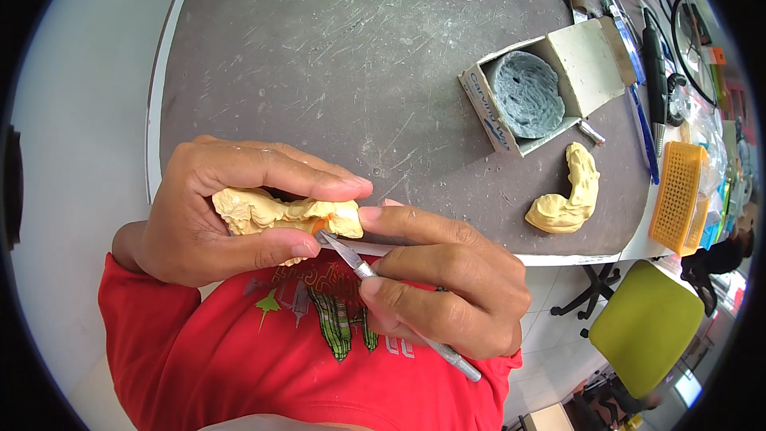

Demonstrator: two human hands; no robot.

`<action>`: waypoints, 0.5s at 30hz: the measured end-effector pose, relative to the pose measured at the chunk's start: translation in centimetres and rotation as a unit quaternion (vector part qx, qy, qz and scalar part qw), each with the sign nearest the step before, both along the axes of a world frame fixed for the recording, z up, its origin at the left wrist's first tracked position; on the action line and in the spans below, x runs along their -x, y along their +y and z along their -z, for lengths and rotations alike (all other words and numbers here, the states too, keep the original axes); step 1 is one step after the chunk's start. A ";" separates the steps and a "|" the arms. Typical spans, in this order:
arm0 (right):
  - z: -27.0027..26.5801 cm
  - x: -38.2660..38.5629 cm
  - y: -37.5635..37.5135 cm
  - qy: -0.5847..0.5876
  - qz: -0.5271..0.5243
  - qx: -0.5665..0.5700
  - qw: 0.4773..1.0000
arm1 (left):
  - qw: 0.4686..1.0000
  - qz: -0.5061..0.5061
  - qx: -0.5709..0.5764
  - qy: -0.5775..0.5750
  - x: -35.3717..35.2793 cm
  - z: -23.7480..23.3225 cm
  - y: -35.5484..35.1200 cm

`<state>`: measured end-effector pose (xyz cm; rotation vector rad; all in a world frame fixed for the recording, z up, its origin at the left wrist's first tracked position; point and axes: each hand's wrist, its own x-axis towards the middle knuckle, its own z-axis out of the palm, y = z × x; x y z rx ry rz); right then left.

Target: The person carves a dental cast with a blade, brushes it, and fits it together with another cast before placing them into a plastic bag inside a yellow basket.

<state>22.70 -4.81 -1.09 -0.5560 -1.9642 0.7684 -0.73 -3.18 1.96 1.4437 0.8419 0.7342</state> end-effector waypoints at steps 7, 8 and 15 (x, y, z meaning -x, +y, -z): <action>0.0 0.0 -0.1 -0.001 0.013 -0.001 1.000 | 1.000 0.005 -0.006 0.007 0.1 0.1 0.1; -0.2 -0.1 -0.1 -0.011 0.009 0.006 1.000 | 1.000 0.005 -0.005 0.006 0.1 0.1 0.1; -0.2 -0.2 -0.8 0.103 0.088 0.015 0.991 | 1.000 0.003 0.018 0.006 0.2 -0.1 0.1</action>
